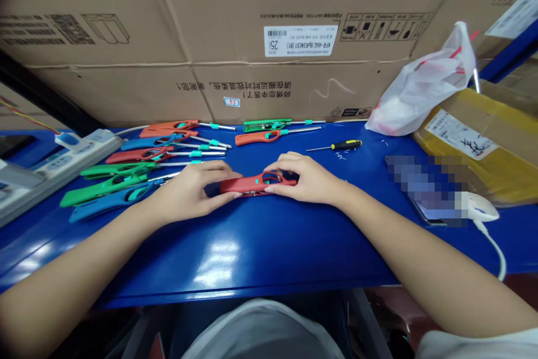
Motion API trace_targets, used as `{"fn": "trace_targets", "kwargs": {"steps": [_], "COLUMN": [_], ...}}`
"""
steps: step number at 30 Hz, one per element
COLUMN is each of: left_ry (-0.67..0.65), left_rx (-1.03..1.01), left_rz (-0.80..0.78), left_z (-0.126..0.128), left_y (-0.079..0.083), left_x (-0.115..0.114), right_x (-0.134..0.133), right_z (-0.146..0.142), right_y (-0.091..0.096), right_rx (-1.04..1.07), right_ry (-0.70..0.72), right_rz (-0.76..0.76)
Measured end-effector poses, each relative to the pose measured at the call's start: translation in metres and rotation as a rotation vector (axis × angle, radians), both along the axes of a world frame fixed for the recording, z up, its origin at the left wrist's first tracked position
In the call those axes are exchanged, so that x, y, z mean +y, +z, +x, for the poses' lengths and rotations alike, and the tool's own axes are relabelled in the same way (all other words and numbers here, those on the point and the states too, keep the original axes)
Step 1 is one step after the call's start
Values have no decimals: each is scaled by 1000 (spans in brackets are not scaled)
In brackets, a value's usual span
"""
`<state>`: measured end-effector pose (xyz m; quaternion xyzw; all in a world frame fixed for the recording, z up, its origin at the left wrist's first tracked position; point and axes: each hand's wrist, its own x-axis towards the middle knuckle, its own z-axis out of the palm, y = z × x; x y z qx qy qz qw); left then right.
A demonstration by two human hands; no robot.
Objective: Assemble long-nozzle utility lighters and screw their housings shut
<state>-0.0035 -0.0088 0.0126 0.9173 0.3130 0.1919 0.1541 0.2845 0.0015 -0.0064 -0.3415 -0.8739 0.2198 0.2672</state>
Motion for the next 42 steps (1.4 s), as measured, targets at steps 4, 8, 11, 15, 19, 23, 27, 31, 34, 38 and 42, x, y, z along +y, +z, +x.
{"fn": "trace_targets", "kwargs": {"steps": [4, 8, 11, 15, 19, 23, 27, 31, 34, 38, 42], "left_ry": [-3, -12, -8, 1, -8, -3, 24, 40, 53, 76, 78], "left_rx": [34, 54, 84, 90, 87, 96, 74, 91, 105, 93, 88], "left_rz": [-15, -5, -9, -12, -7, -4, -49, -59, -50, -52, -31], "left_z": [1, 2, 2, 2, 2, 2, 4, 5, 6, 9, 11], "left_y": [-2, -6, -9, -9, -10, -12, -13, -12, -12, -10, -10], "left_x": [1, 3, 3, 3, 3, 4, 3, 3, 2, -1, -4], "right_x": [0, -1, -1, -1, 0, -1, -4, -6, -6, -6, -8], "right_z": [3, 1, 0, 0, 1, 1, 0, -2, -3, -4, -4], "right_y": [0, -2, -5, -7, -7, -6, -4, -4, -5, -6, -4], "right_rx": [-80, -115, -107, -114, -152, -145, -118, -141, -120, -67, -112], "right_ry": [43, 53, 47, 40, 34, 28, -13, -67, -89, -92, -88], "right_rz": [48, 75, 63, 41, 57, 27, -77, -100, -127, -176, -142]}}
